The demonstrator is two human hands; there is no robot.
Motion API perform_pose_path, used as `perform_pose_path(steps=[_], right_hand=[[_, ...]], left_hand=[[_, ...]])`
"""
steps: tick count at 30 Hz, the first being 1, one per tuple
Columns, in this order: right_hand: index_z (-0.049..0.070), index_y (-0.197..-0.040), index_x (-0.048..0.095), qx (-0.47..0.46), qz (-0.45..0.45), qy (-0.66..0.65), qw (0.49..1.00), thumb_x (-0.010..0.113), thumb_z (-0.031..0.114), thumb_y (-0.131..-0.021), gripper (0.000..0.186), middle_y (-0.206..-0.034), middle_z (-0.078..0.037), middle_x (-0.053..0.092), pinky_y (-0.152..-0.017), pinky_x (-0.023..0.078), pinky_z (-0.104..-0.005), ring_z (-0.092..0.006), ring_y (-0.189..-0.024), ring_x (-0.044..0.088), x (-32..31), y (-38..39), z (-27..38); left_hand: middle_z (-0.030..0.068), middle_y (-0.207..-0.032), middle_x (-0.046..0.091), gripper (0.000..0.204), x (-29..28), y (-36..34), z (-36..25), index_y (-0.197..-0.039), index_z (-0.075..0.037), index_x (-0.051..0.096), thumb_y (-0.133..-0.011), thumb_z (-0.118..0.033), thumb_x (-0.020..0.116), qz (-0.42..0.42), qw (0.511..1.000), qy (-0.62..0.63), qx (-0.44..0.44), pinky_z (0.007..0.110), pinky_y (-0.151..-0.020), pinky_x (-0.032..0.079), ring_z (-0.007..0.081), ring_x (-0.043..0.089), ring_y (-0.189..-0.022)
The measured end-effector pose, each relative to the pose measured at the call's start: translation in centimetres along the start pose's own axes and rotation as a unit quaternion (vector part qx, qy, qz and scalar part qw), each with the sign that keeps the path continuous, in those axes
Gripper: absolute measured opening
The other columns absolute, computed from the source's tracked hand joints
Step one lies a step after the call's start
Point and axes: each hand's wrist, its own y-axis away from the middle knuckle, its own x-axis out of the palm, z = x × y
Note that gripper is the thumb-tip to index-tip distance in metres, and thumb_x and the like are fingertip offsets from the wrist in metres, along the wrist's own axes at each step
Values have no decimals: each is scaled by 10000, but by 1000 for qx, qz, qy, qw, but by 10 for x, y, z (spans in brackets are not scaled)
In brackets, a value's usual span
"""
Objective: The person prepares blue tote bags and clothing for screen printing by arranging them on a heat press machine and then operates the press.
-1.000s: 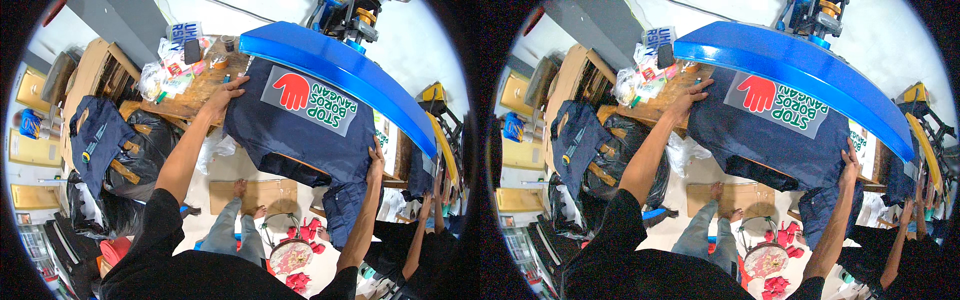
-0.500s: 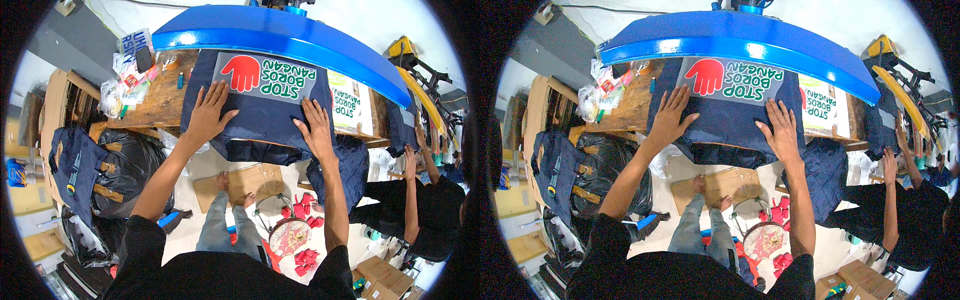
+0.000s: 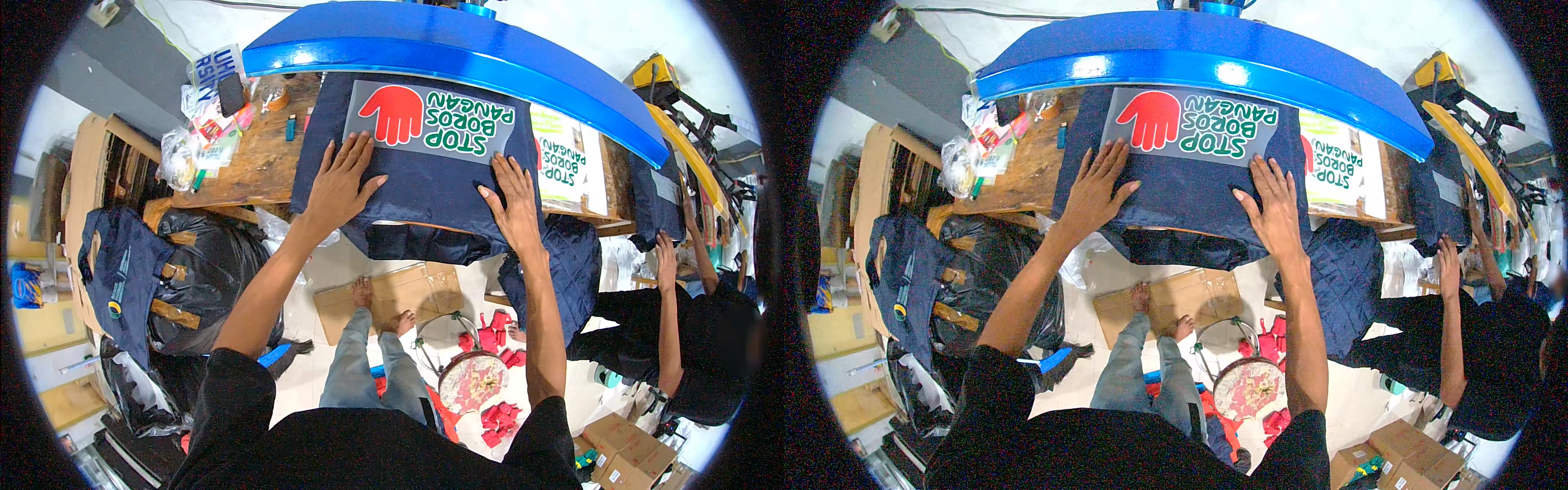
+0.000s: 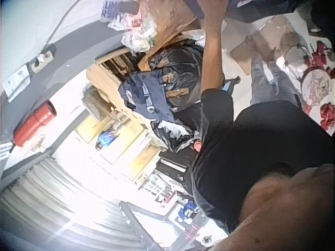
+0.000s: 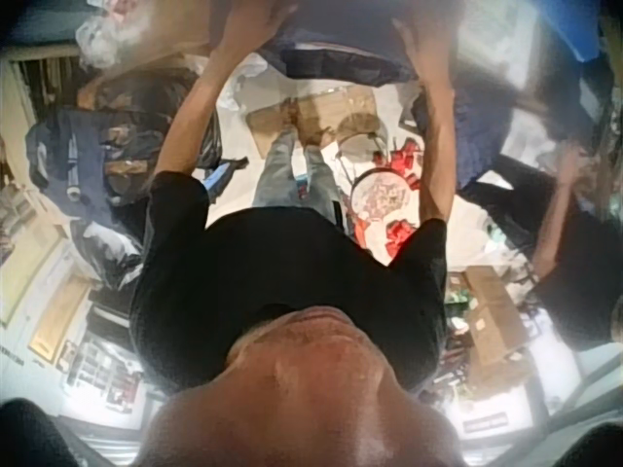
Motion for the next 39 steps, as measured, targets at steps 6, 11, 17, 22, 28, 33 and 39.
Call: perform_pose_path(steps=[6, 11, 17, 22, 28, 33, 39], right_hand=[[-4, -1350, 476, 21, -32, -57, 998, 608, 266, -902, 539, -1424, -162, 449, -1118, 272, -450, -343, -1337, 387, -17, 1, 13], [-12, -1307, 512, 68, -3, -149, 986, 627, 162, -881, 474, -1388, -202, 478, -1072, 360, -399, -331, -1292, 458, -87, 25, 61], [-15, -1231, 592, -198, -128, -71, 969, 623, 103, -822, 427, -1236, -180, 615, -1013, 408, -390, -298, -1158, 588, -265, -50, 153], [-1, -1181, 608, -298, -407, 182, 844, 605, 492, -871, 582, -1146, -231, 613, -927, 457, -399, -326, -1076, 596, -432, -230, 199], [-73, -1063, 634, -79, -275, 229, 930, 544, 762, -748, 897, -898, -231, 675, -810, 504, -460, -384, -931, 650, -423, -347, 196], [8, -962, 650, -64, -186, 289, 937, 636, 573, -807, 586, -762, -178, 668, -675, 514, -394, -325, -738, 677, -384, -228, 231], [14, -941, 623, -191, 188, -47, 962, 727, 351, -727, 413, -824, -160, 656, -726, 520, -433, -363, -774, 648, -240, -79, 199]], left_hand=[[145, -1540, 251, 684, -16, 3, -4, -1459, -12, 292, -951, -430, 482, -37, 999, 15, -5, 474, -1163, 158, 311, 209, -1433], [181, -1535, 249, 663, -87, 33, -7, -1472, 6, 248, -974, -375, 464, -135, 978, 110, -112, 485, -1156, 127, 345, 179, -1438], [211, -1525, 252, 593, -113, 162, -25, -1465, 13, 260, -957, -185, 491, -207, 900, 236, -302, 468, -1159, 122, 387, 188, -1422], [257, -1472, 320, 601, -102, 214, -84, -1448, 14, 289, -909, -75, 538, -43, 907, 339, -248, 435, -1136, 231, 413, 283, -1378], [255, -1414, 404, 562, -175, 150, -81, -1419, -7, 360, -885, -21, 536, -62, 917, 367, -142, 424, -1109, 289, 395, 355, -1345], [194, -1380, 473, 501, -285, 59, -109, -1346, -16, 473, -850, 12, 540, -182, 895, 407, 26, 428, -1089, 326, 352, 429, -1307], [202, -1246, 576, 432, -279, -62, -148, -1320, -20, 490, -890, -48, 506, -209, 861, 407, 221, 459, -1050, 376, 355, 512, -1219]])
